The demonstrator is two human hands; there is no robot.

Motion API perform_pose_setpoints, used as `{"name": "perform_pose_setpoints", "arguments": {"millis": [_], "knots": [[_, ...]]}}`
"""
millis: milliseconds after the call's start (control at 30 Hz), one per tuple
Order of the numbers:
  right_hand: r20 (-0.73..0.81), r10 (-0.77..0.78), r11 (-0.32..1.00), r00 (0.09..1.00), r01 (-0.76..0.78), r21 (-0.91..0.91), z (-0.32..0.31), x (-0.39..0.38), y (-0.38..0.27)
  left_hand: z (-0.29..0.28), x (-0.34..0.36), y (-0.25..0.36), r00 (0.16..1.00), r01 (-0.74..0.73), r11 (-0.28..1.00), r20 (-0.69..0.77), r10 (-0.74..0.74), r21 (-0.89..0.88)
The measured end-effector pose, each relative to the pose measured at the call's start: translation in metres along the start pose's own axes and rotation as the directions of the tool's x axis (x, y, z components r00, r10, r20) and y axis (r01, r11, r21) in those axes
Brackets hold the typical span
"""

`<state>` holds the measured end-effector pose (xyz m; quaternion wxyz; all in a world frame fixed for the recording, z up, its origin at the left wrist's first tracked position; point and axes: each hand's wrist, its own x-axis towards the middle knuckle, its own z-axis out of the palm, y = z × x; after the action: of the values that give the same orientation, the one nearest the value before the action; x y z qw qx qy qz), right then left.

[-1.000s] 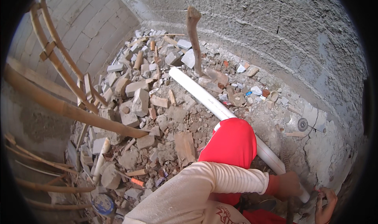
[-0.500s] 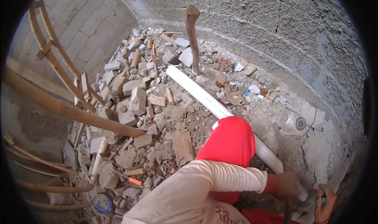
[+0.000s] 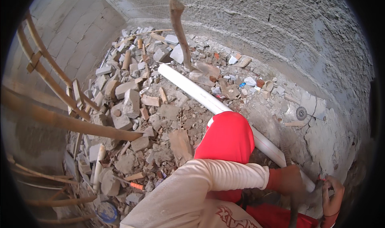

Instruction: The person uses a pry bar and their hands to clear debris away from a white PVC pipe in a dirt trench, then fits a small circular piece onto the pipe.

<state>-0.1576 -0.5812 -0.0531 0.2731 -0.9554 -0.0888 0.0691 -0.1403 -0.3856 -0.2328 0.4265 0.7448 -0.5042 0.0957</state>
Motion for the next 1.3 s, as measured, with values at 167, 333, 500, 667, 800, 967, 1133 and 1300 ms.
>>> {"name": "perform_pose_setpoints", "arguments": {"millis": [167, 333, 500, 667, 800, 967, 1133, 1300], "knots": [[-0.010, -0.047, 0.998, 0.999, 0.047, -0.043, -0.003, 0.007, -0.008, -0.003, 0.001, -0.002, 0.999, -0.020, 1.000, -0.036, 0.020, 0.012], [0.012, -0.032, 0.998, 0.999, 0.032, -0.045, 0.000, 0.013, -0.012, -0.018, -0.002, -0.002, 1.000, 0.003, 0.999, 0.016, -0.004, 0.035], [0.034, 0.038, 0.999, 0.999, -0.038, -0.015, -0.008, 0.007, -0.009, -0.025, 0.005, -0.003, 0.999, -0.024, 0.998, 0.037, 0.027, -0.059], [0.076, -0.001, 1.000, 0.997, 0.002, -0.011, -0.012, 0.006, 0.004, -0.018, 0.007, -0.008, 0.999, -0.040, 0.992, -0.005, 0.040, -0.118], [0.115, 0.010, 1.000, 0.993, -0.008, -0.020, -0.017, 0.009, 0.009, -0.029, 0.013, -0.010, 0.998, -0.061, 0.988, -0.019, 0.058, -0.145], [0.048, 0.058, 0.991, 0.997, -0.051, -0.127, -0.025, 0.000, 0.020, -0.019, 0.015, -0.006, 0.995, -0.093, 0.986, 0.007, 0.095, -0.137], [-0.164, 0.226, 0.970, 0.960, -0.238, -0.054, -0.027, 0.000, 0.021, -0.024, 0.014, -0.006, 0.994, -0.086, 0.985, 0.059, 0.096, -0.151], [-0.299, 0.306, 0.951, 0.904, -0.305, 0.050, -0.028, -0.001, 0.023, -0.023, 0.015, -0.005, 0.994, -0.085, 0.985, 0.054, 0.094, -0.151]]}}
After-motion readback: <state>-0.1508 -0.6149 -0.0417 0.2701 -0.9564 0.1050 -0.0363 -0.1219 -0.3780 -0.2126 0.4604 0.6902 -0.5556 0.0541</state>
